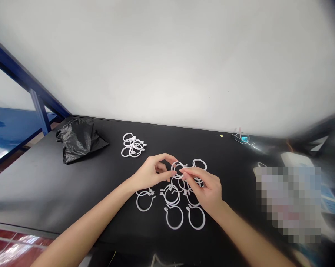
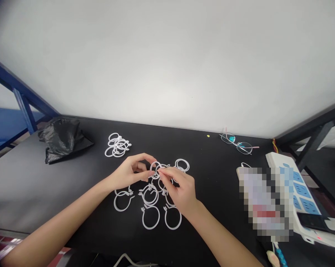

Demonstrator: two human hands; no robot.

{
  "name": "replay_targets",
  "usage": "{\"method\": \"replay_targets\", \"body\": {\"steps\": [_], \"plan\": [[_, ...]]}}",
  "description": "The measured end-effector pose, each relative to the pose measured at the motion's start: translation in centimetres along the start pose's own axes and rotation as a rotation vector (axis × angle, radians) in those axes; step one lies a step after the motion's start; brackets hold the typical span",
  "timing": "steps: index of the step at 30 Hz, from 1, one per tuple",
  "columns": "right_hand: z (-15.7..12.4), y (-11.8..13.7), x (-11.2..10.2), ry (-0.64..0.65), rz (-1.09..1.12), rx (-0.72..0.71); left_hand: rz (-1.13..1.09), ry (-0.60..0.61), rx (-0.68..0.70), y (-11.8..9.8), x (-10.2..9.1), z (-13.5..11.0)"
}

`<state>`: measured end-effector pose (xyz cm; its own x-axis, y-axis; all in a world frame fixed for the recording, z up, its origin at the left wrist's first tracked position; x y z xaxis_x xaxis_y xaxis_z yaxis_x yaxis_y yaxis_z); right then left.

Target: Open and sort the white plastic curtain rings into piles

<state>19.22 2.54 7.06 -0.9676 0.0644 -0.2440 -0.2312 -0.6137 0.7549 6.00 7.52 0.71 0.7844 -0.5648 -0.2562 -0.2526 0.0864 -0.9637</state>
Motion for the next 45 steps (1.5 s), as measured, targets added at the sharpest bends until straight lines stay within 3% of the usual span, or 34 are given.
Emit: {"method": "replay_targets", "body": {"steps": [6,13,19,25,31,38,45], "plan": [[-0.2,0.4,-0.3,-0.036,-0.023,-0.067,-0.208,-0.002,0.005,-0.3,-0.1,0.3],[-0.1,0.5,0.9,0.056,-0.019,-0.088,-0.328,-0.034,0.047,-0.5,-0.3,0.6],[-0.1,0.1,1.2,0.082,-0.009,-0.039,-0.297,-0.069,0.068,-0.5,-0.6,0.5],[-0.2,-0.4,0.9,0.054,-0.007,-0.014,-0.199,-0.215,0.038,-0.1,-1.5,0.3],[-0.3,-0.7,0.8,0.052,-0.009,-0.002,-0.121,-0.244,-0.009,0.7,-1.5,0.3],[-0.3,-0.6,1.5,0.109,0.011,0.0,-0.179,-0.174,0.102,-0.8,-1.1,0.4],[-0.3,-0.9,1.1,0.08,0.033,0.025,-0.116,-0.032,0.081,-1.2,-0.1,0.3]]}}
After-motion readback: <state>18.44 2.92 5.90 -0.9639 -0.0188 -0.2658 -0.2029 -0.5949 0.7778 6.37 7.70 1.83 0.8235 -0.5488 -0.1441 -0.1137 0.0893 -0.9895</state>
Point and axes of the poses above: each hand's wrist, its own z-axis towards the middle knuckle, its own x-axis out of the palm, y = z × x, the point moved 10 cm from there along z, towards the middle knuckle, and after that the axes turned 9 degrees about z, right-handed, at the moved point
